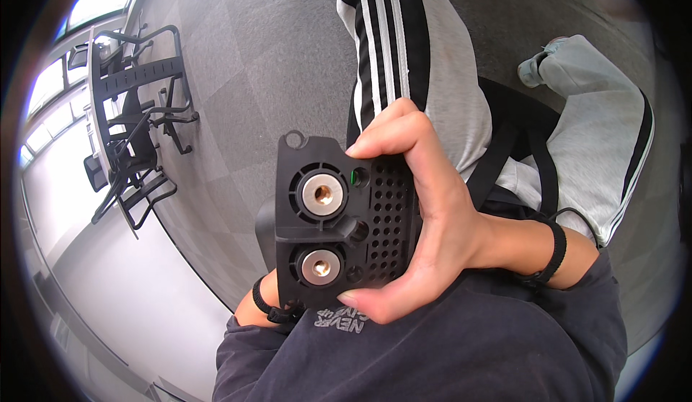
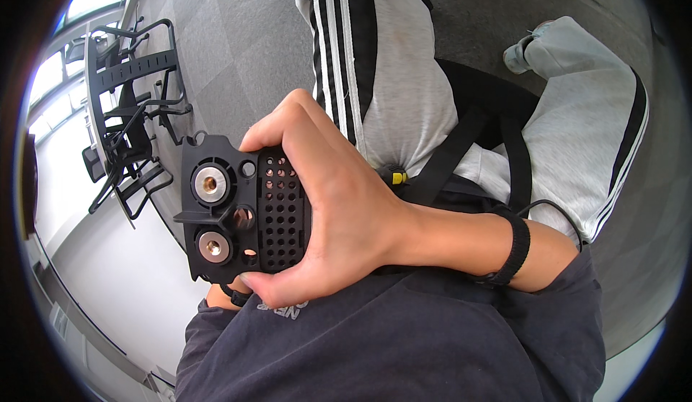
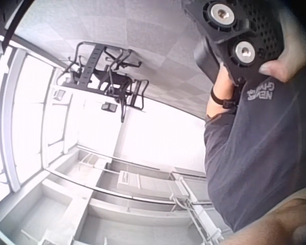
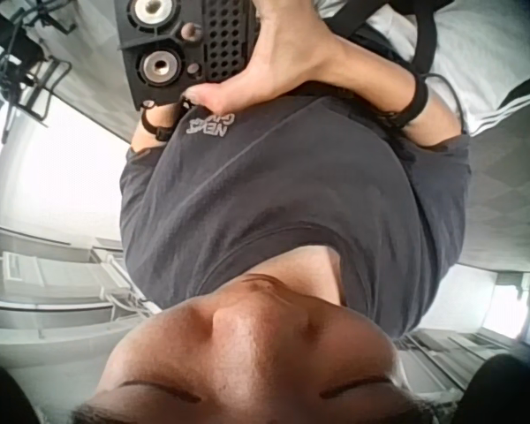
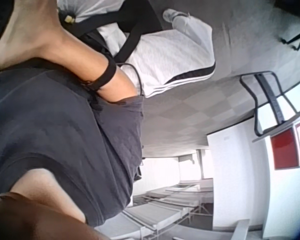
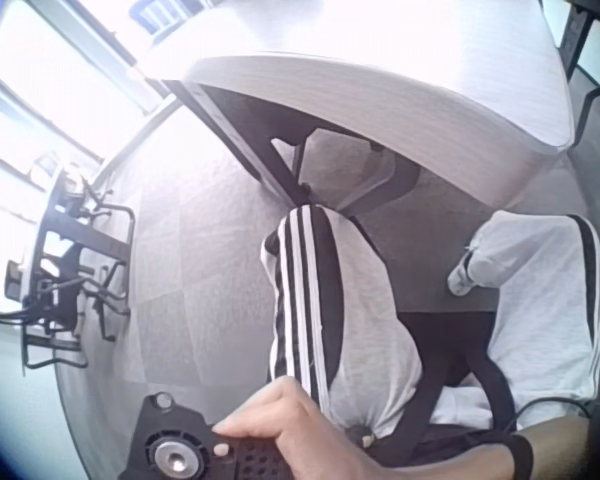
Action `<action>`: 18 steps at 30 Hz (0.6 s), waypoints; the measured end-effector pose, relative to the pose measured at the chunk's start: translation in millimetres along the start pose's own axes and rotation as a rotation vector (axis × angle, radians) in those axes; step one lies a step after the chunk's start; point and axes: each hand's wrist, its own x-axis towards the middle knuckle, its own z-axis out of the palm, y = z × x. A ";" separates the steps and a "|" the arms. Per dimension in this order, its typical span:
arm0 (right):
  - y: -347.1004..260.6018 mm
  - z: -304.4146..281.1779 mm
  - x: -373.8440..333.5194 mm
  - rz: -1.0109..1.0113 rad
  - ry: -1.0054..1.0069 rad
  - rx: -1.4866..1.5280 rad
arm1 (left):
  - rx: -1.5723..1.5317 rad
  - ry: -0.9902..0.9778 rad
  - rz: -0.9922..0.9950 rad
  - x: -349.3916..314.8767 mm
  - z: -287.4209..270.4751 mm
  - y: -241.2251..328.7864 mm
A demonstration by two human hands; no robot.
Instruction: The person uses a small yellow-handled screwdriver to insert and tighten screws into a black plastic electronic or mechanical housing, while holding the device on their lap and on a table.
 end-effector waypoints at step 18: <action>-1.4 -6.3 4.1 0.062 0.034 0.011 | -0.011 0.017 -0.021 -11.0 -8.4 5.6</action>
